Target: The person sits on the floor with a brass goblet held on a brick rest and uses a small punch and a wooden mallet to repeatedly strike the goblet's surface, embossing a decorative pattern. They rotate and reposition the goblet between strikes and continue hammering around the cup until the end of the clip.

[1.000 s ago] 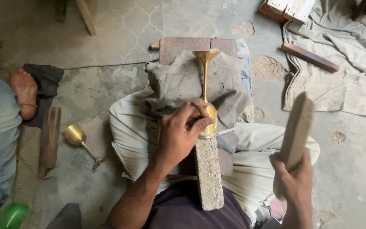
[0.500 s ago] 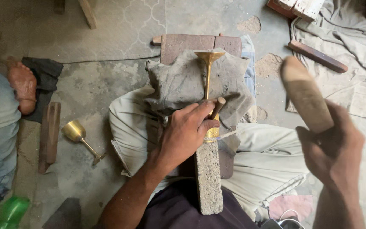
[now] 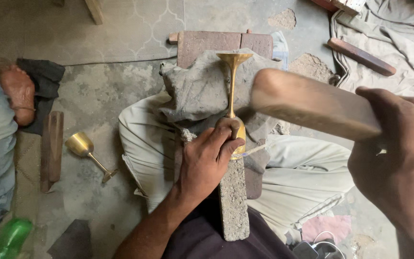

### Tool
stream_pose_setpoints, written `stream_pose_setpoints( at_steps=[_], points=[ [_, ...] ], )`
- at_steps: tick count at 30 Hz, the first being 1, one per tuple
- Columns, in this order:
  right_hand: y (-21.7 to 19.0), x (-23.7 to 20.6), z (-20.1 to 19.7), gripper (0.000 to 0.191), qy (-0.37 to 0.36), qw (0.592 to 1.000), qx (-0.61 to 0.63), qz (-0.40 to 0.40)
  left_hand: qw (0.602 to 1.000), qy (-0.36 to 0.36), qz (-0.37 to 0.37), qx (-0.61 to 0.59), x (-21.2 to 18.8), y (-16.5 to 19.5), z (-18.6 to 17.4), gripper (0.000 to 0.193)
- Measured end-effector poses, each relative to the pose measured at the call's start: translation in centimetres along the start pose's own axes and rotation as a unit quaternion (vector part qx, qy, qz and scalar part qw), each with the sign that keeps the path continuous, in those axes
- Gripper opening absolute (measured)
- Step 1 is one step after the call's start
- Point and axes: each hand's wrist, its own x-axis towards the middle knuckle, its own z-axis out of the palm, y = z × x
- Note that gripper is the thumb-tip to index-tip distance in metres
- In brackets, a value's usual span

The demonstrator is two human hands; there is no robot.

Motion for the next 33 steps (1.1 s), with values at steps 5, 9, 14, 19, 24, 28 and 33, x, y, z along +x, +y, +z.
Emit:
stream_pose_setpoints(
  at_steps=[5, 9, 14, 19, 24, 28, 33],
  points=[
    [-0.6, 1.5, -1.3, 0.04, -0.041, 0.999, 0.02, -0.019, 1.0, -0.006, -0.006, 0.001, 0.0, -0.5, 0.0, 0.033],
    [-1.9, 3.0, -2.0, 0.044, -0.08, 0.993, -0.06, -0.064, 0.999, -0.001, 0.009, 0.047, 0.0, -0.6, -0.2, 0.035],
    [-3.1, 4.0, -2.5, 0.046, -0.075, 0.986, 0.139, 0.059, 1.0, -0.015, -0.004, 0.026, 0.0, -0.6, -0.4, 0.029],
    [-1.9, 3.3, -2.4, 0.046, -0.134, 0.991, 0.002, 0.009, 0.999, -0.018, -0.002, 0.038, 0.1, -0.9, -0.1, 0.028],
    [-0.8, 2.6, -1.5, 0.055, -0.138, 0.967, -0.189, -0.105, 0.998, -0.041, 0.004, 0.04, 0.2, -1.4, 0.2, 0.03],
    [-1.3, 2.7, -1.5, 0.05, -0.119, 0.993, -0.02, 0.011, 1.0, -0.016, 0.015, 0.02, -0.1, -1.4, 0.2, 0.031],
    [-2.3, 3.3, -2.1, 0.039, -0.107, 0.989, -0.092, -0.039, 0.998, -0.051, -0.004, 0.048, -0.1, -1.3, 0.0, 0.026]
  ],
)
